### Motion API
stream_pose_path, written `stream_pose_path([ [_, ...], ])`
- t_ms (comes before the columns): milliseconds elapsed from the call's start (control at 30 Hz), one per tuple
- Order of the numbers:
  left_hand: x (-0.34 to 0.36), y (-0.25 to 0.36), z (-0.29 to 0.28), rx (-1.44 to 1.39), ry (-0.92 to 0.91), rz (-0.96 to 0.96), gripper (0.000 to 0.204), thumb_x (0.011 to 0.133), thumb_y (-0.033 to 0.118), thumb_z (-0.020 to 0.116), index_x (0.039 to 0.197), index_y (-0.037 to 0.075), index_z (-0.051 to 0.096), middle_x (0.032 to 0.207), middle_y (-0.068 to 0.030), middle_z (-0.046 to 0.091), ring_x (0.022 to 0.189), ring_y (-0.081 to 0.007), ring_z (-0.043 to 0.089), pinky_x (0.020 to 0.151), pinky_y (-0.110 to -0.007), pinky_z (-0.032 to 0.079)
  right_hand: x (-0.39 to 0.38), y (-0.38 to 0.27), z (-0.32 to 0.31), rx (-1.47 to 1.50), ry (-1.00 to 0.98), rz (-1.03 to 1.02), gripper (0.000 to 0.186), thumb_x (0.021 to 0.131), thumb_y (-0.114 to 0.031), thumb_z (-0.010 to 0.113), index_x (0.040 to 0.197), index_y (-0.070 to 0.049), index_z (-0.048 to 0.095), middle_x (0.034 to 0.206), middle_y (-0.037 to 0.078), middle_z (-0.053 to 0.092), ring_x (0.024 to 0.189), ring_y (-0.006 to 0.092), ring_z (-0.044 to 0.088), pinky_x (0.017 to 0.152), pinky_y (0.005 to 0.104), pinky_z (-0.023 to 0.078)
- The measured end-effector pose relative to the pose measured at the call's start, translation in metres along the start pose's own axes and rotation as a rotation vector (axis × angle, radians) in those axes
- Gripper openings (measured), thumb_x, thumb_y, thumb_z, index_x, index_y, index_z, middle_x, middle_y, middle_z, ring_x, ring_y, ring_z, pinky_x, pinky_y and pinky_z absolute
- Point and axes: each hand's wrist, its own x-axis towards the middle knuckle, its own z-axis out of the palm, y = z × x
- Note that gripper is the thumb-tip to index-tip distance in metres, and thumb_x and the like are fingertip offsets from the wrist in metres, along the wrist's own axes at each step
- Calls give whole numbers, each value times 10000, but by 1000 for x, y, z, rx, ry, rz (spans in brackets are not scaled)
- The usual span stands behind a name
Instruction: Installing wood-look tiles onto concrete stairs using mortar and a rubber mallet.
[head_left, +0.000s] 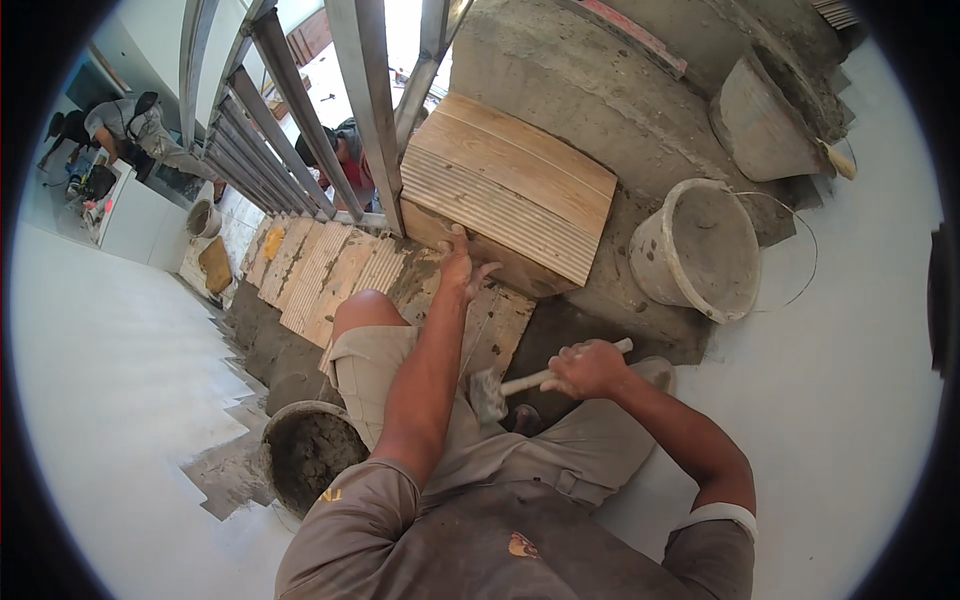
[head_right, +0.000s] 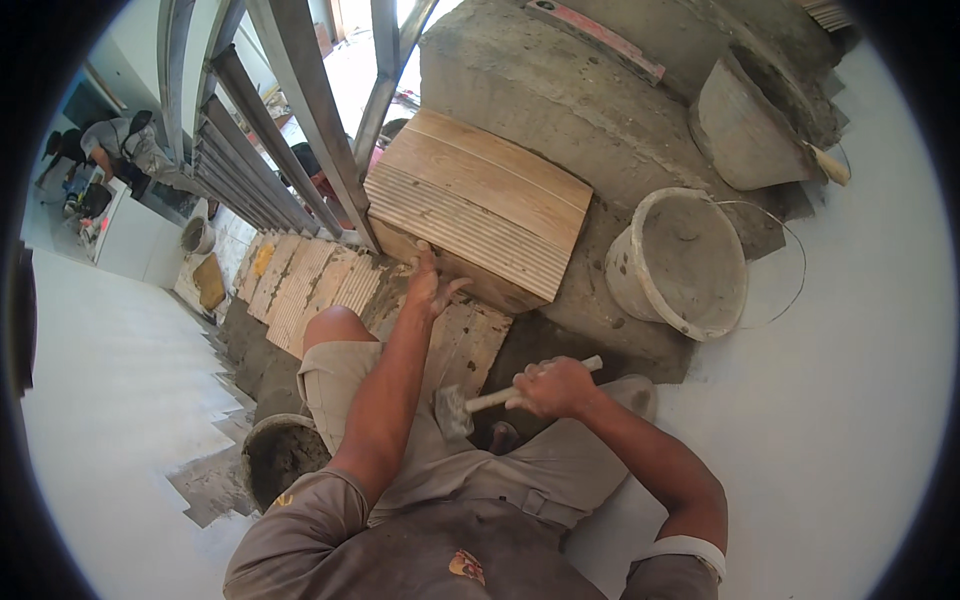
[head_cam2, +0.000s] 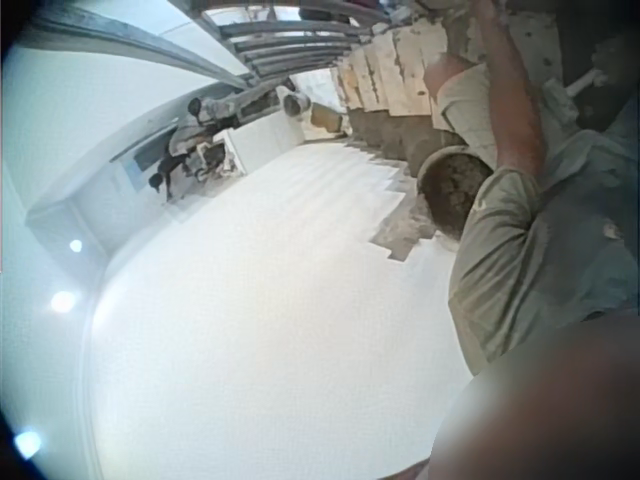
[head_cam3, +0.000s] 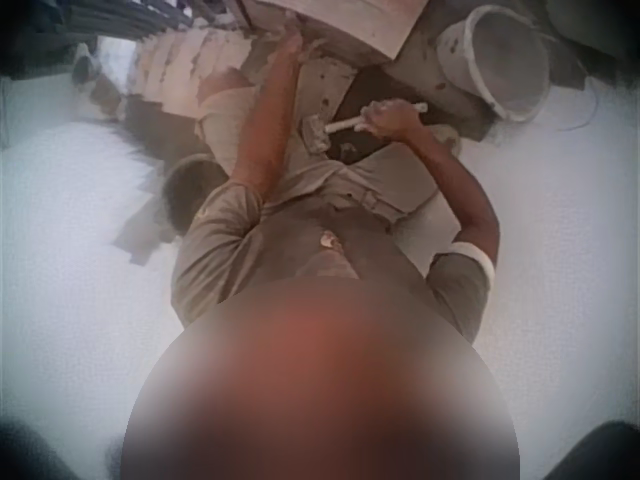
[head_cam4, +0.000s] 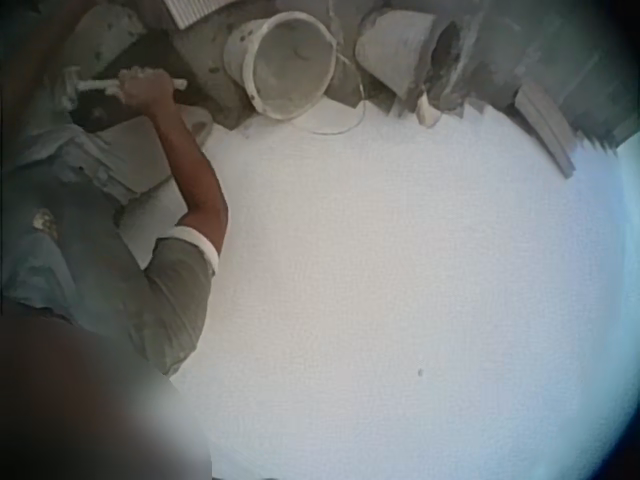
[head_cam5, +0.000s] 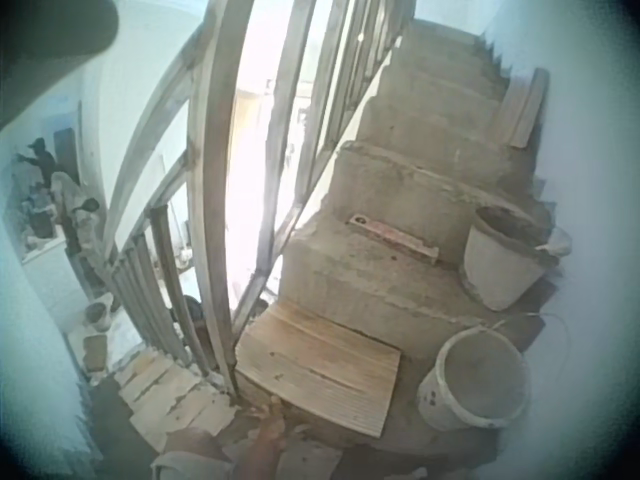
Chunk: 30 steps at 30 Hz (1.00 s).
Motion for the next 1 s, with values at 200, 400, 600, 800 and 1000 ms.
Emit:
stream_pose_path([
  [200,0,2,-1,-6,-34,-11,1225,852,687,678,1626,83,-55,1692,-222,-23,1536,-489,114,1030,-666,497,-3,32,-4,-57,-113,352,532,951,-621,555,883,-103,653,762,131,696,698,323,722,591,469,567],
  [400,6,1,-3,76,-78,-25,1233,845,752,607,1632,83,-66,1700,-202,-69,1559,-439,61,1097,-657,440,-35,-13,16,96,-170,219,526,948,-627,561,906,-116,679,801,131,719,714,349,719,596,487,558],
  [600,16,10,-25,242,32,-34,1225,865,776,565,1632,88,-98,1704,-199,-23,1539,-433,173,1119,-585,446,-66,-19,27,160,60,593,490,911,-601,642,854,-115,663,789,143,714,706,359,706,585,491,541],
  [800,-9,-17,-25,559,54,56,1227,927,604,677,1610,87,-202,1685,-186,139,1436,-412,394,1099,-521,455,-83,-1,4,113,343,637,450,856,-556,734,827,-112,663,774,111,706,681,346,697,564,461,534],
  [1000,-13,-45,0,976,42,360,1567,712,512,921,1518,-111,-270,1623,-354,140,1504,-402,262,1214,-377,297,-80,9,-2,106,539,532,410,824,-494,790,790,-109,652,721,89,667,630,325,673,526,427,509],
])
